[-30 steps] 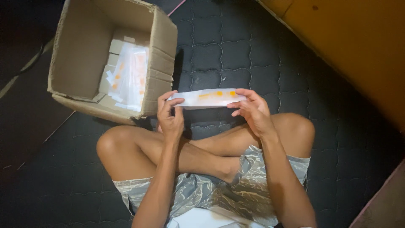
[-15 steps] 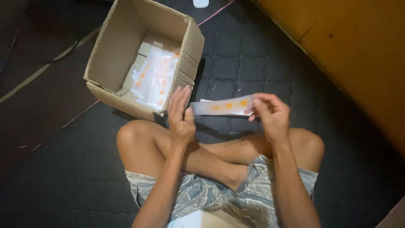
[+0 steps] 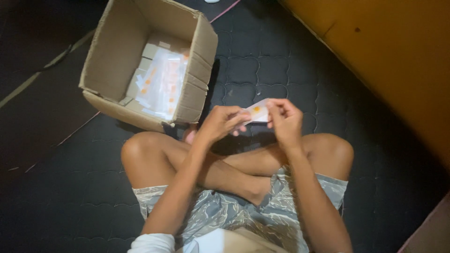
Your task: The person folds individual plastic sleeves taken from a cardboard box while sitting on the floor.
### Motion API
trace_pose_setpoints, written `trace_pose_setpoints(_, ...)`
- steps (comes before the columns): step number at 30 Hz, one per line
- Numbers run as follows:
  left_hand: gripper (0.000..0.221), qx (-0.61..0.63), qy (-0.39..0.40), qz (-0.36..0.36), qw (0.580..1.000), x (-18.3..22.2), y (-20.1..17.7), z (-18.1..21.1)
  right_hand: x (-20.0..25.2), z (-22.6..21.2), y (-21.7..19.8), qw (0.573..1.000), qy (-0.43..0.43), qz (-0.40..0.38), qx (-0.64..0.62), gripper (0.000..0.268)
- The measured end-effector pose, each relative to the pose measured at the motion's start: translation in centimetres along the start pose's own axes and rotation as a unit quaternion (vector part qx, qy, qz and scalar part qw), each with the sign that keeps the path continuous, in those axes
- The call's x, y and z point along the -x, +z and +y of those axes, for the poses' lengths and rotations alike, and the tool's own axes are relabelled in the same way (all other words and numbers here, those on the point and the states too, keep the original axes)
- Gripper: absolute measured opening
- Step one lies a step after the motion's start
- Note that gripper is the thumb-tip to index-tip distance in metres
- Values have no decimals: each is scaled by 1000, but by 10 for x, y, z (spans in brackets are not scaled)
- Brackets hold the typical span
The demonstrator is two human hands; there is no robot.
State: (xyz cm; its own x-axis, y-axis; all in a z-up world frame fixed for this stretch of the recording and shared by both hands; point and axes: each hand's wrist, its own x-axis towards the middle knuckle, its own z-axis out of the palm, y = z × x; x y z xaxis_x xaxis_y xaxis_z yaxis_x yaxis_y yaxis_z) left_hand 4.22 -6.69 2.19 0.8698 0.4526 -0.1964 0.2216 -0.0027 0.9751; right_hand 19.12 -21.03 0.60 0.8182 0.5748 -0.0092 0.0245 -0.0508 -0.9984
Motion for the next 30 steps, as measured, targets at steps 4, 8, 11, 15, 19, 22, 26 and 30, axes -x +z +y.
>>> trace_pose_setpoints(4,16,-28,16,25,999,5,-24,-19,-16,23,-44,993,72,79,-49,19)
trace_pose_setpoints(8,19,64,39,125,989,1,-27,-51,-9,30,-40,986,84,111,-88,17)
trace_pose_setpoints(11,23,53,69,174,981,-1,-21,-65,-4,34,-33,986,85,104,-101,17)
trace_pose_setpoints(15,21,24,92,196,976,-2,-17,-66,-9,40,-38,989,64,92,-91,21)
trace_pose_setpoints(19,21,38,95,204,974,-2,-13,-60,-10,43,-38,989,44,98,-99,22)
trace_pose_setpoints(22,21,66,91,207,972,1,-12,-54,-10,43,-35,983,58,75,-159,23)
trace_pose_setpoints(26,23,80,96,195,973,2,1,-50,0,53,-11,974,142,-57,-170,21)
trace_pose_setpoints(30,23,74,90,171,978,1,20,-50,22,10,36,962,149,-185,-135,20)
